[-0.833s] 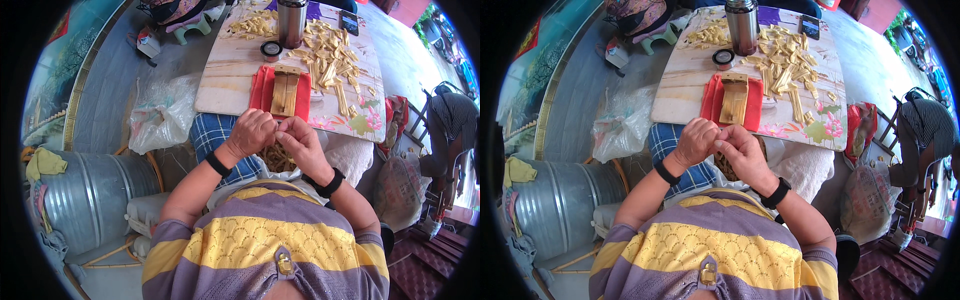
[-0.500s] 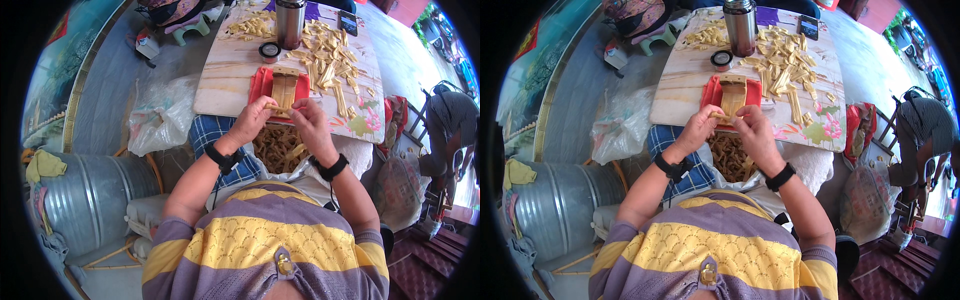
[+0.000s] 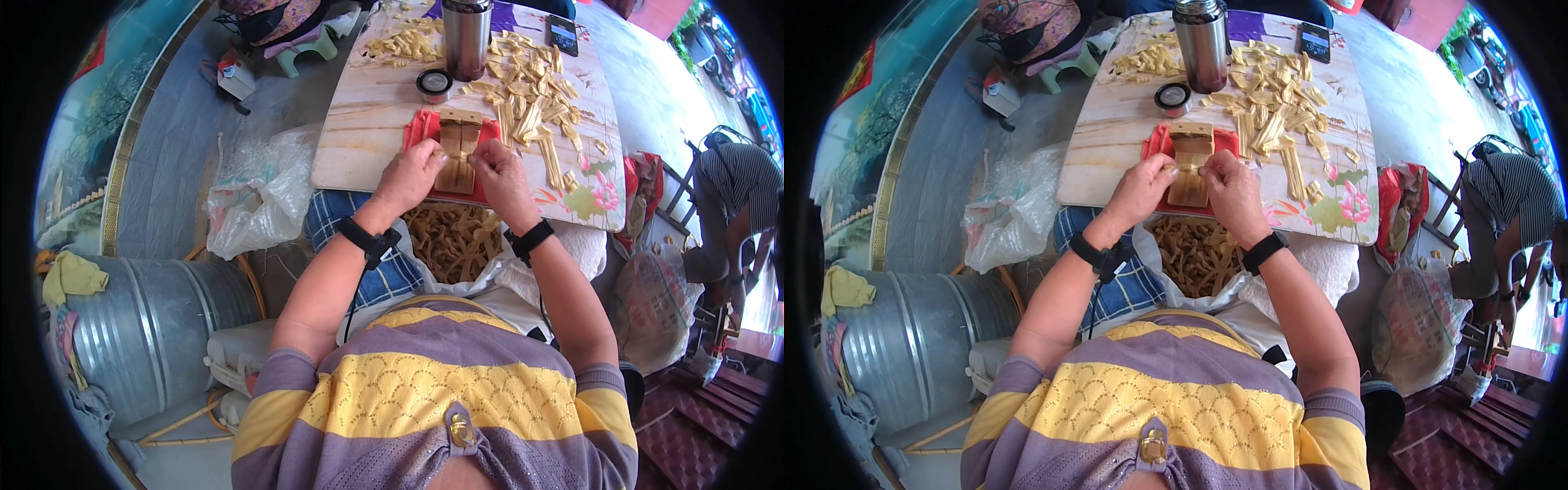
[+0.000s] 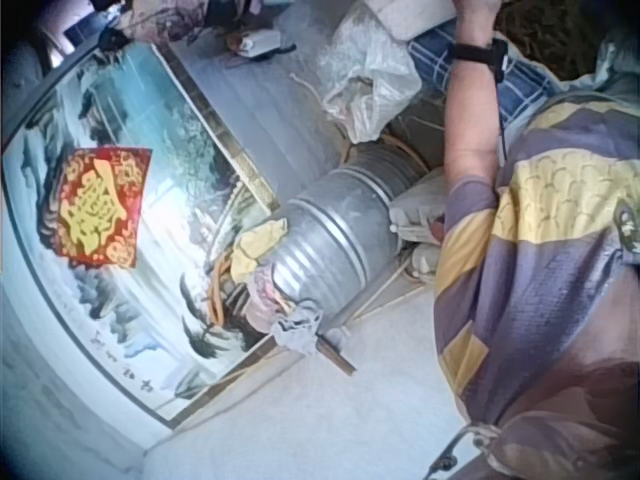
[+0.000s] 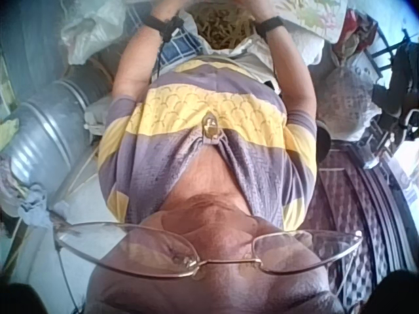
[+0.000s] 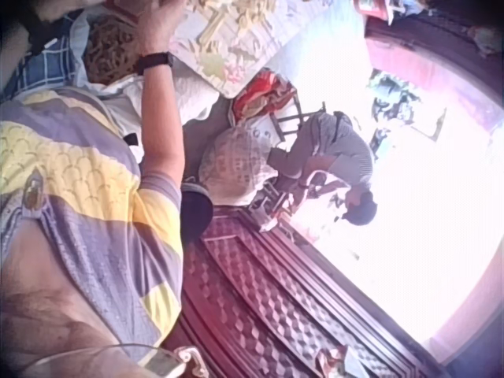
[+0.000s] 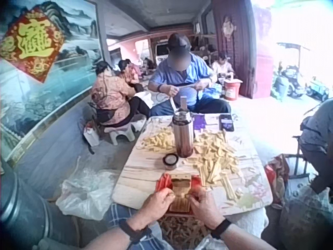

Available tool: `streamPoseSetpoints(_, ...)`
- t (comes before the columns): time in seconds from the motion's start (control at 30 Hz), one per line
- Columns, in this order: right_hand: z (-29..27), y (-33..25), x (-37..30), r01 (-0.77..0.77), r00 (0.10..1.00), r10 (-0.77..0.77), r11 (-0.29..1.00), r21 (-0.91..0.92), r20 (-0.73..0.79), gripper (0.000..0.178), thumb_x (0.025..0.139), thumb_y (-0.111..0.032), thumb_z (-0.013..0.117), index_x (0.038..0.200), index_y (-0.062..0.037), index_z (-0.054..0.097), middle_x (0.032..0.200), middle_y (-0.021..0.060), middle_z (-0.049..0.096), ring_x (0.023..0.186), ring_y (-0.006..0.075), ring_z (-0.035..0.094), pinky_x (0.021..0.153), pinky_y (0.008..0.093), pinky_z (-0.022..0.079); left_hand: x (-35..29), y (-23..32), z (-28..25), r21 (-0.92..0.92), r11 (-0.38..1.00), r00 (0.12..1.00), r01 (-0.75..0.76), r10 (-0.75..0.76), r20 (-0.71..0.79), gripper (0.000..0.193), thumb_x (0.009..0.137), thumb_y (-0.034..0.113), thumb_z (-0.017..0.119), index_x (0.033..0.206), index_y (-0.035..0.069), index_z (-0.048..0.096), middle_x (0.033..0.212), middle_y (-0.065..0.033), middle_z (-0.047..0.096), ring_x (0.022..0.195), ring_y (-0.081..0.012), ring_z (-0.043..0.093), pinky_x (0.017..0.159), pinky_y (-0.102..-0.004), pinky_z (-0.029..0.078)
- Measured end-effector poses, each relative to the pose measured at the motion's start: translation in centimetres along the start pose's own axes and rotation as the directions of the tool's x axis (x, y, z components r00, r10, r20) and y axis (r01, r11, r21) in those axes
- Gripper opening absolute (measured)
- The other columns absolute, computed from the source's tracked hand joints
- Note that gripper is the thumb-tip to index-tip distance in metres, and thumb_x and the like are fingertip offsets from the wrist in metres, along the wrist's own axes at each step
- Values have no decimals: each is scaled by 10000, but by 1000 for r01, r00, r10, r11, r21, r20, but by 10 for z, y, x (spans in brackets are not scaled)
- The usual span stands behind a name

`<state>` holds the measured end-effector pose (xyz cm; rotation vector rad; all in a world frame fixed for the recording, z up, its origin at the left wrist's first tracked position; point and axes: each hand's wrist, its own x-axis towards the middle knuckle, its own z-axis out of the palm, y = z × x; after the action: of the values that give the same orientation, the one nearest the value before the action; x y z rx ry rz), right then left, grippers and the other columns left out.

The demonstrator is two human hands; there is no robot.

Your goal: The person rolls brown organic material into yellow wrappers by hand, using a wooden block as a guide on a table and placing the finished sticks into a bag on their lap.

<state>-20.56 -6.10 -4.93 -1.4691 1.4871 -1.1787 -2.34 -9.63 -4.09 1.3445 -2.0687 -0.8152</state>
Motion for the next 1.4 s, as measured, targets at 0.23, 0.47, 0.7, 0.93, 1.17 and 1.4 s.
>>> streamPoseSetpoints(0.23, -9, 3, -17, -86, 996, 89, 980, -178, 8, 141, 847, -138, 600, 882, -1, 597, 742, 180, 634, 711, 316, 615, 639, 375, 485, -35, 13, -14, 193, 979, 997, -61, 69, -30, 262, 917, 285, 527, 1048, 67, 592, 875, -157, 650, 820, -347, 614, 735, -405, 482)
streamPoseSetpoints(0.47, 1, -56, -71, 391, 918, -384, 918, -61, 99, 212, 790, -95, 677, 982, -20, 629, 847, 161, 626, 833, 297, 609, 699, 368, 494, -86, 6, 9, -653, 368, 723, 662, -81, 686, 393, 954, 400, 498, 1079, 48, 622, 945, -44, 662, 838, -122, 630, 736, -259, 514)
streamPoseSetpoints(0.7, 16, -61, -98, -27, 940, -72, 959, 281, 335, 131, 926, -119, 563, 1001, -20, 603, 803, 167, 613, 695, 304, 613, 632, 335, 492, -90, 19, 8, -827, 76, 830, 557, -90, 551, 246, 930, 253, 533, 1053, 46, 581, 951, -52, 624, 821, -156, 634, 709, -302, 531)
streamPoseSetpoints(0.93, 14, -51, -79, 152, 985, -150, 988, -16, 86, 159, 957, -171, 526, 958, -16, 562, 730, 112, 588, 652, 184, 615, 572, 304, 472, -89, 38, 7, -383, 911, 948, 154, -28, 316, 107, 875, 74, 514, 909, 27, 605, 814, -56, 609, 727, -220, 602, 657, -349, 497)
streamPoseSetpoints(1.17, 10, -62, -77, -457, 883, 201, 573, 681, 423, 179, 962, -177, 531, 904, -10, 558, 743, 1, 555, 628, 49, 505, 542, 191, 406, -83, 60, -14, 132, 906, 845, -403, 424, -327, 254, 747, -56, 540, 990, 12, 563, 1053, -167, 540, 948, -344, 556, 804, -402, 470)
streamPoseSetpoints(1.4, -4, -70, -87, 13, 958, -81, 970, 241, 276, 181, 914, -151, 595, 977, 19, 590, 766, 83, 617, 673, 119, 559, 609, 272, 465, -85, 57, -16, -434, 901, 1000, -8, 17, 17, 123, 920, 22, 466, 1004, 27, 556, 950, -73, 599, 847, -211, 608, 735, -339, 498)
